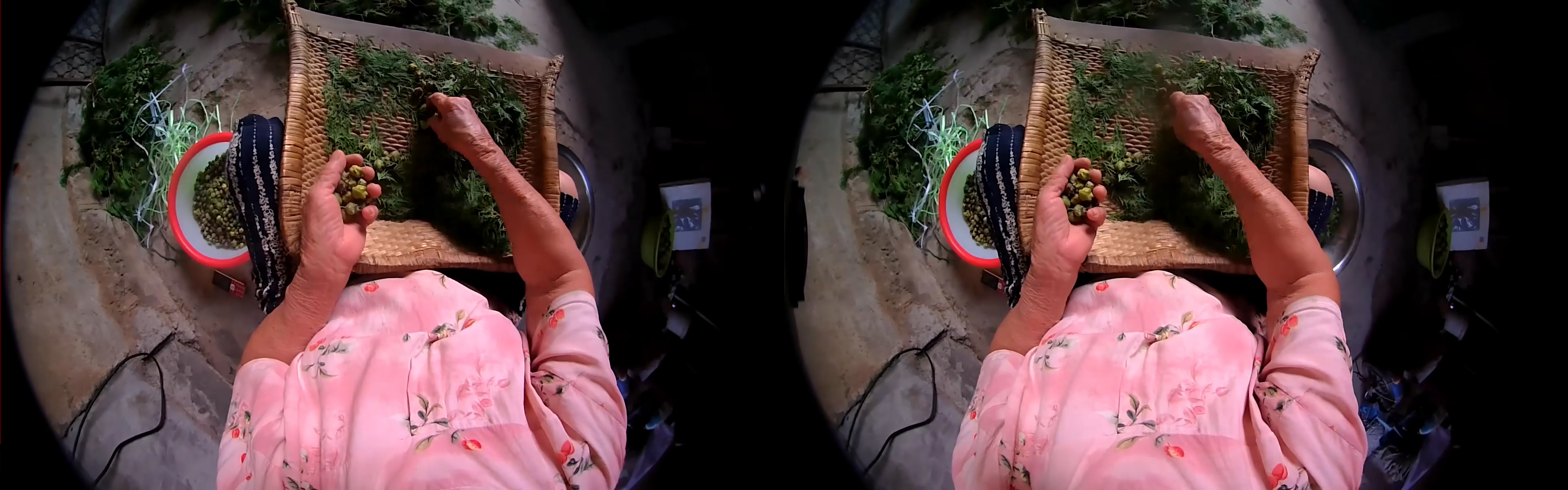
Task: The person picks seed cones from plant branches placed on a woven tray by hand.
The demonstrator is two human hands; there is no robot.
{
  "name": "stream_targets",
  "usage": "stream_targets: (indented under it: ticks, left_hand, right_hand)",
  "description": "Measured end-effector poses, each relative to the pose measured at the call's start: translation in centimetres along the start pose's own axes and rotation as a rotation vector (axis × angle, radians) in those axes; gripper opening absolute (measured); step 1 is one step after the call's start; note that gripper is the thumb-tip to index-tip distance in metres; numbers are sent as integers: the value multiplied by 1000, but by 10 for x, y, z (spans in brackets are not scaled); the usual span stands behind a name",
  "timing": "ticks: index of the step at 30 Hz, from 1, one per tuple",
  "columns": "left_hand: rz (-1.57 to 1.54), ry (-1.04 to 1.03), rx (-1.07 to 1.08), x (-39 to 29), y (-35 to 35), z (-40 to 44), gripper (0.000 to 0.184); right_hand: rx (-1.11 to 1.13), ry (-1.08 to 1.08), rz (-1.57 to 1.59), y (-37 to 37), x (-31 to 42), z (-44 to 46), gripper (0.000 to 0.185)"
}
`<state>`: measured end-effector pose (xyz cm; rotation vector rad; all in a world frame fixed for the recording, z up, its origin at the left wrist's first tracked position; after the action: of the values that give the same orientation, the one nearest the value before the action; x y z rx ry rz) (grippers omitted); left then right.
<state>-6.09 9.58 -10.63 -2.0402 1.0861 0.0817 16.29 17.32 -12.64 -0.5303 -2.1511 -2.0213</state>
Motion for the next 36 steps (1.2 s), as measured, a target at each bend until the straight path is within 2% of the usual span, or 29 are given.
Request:
stream_targets:
  ticks: [2,4,5,6,8,10,12,16,17,20,26,29,30,33,36]
  left_hand:
    - [-5,12,-8,0,2,-1,18]
    - [-1,9,0,-1,1,-1,18]
    - [-2,9,2,-1,-1,0,18]
    - [0,3,-1,-2,0,-1,18]
    - [2,-5,-4,-3,1,-2,18]
    - [5,4,-18,-2,1,-2,18]
    - [15,-1,-17,-2,1,-1,19]
    - [19,-2,6,-1,2,0,21]
    - [21,-5,6,-1,2,0,21]
    - [27,-9,-8,-2,3,1,21]
    - [7,28,-30,1,5,2,19]
    - [-5,27,-46,1,3,1,19]
    - [-15,28,-62,0,5,2,20]
    - [-69,32,-43,1,8,3,23]
    - [-95,40,10,0,5,7,26]
  right_hand:
    - [0,5,0,-5,4,-2,33]
    - [132,86,384,-2,31,-12,28]
    - [-57,118,432,8,33,-7,20]
    - [-56,120,430,11,31,-4,20]
    - [-79,-144,584,21,6,2,16]
    - [-129,-124,474,19,-1,4,15]
    - [-188,84,231,14,10,2,18]
    - [-162,165,277,5,33,-2,18]
    - [-71,155,284,-6,37,2,21]
    - [-68,195,117,-18,53,4,21]
    - [-28,138,227,-25,62,5,24]
    - [-111,148,211,-23,62,4,17]
    - [-145,125,199,-23,59,4,21]
    - [-194,215,305,5,70,-2,17]
    - [-102,345,505,51,110,-24,16]
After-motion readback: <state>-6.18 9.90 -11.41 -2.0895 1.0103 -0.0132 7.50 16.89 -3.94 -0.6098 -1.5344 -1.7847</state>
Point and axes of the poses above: each hand's wrist, its own z-axis towards the middle knuckle, its own y-axis out of the back of the hand, x = y × z, the point moved 8 cm from there along z, towards the middle knuckle, and after that the axes turned 4 degrees about -y, right-handed, at the moved point
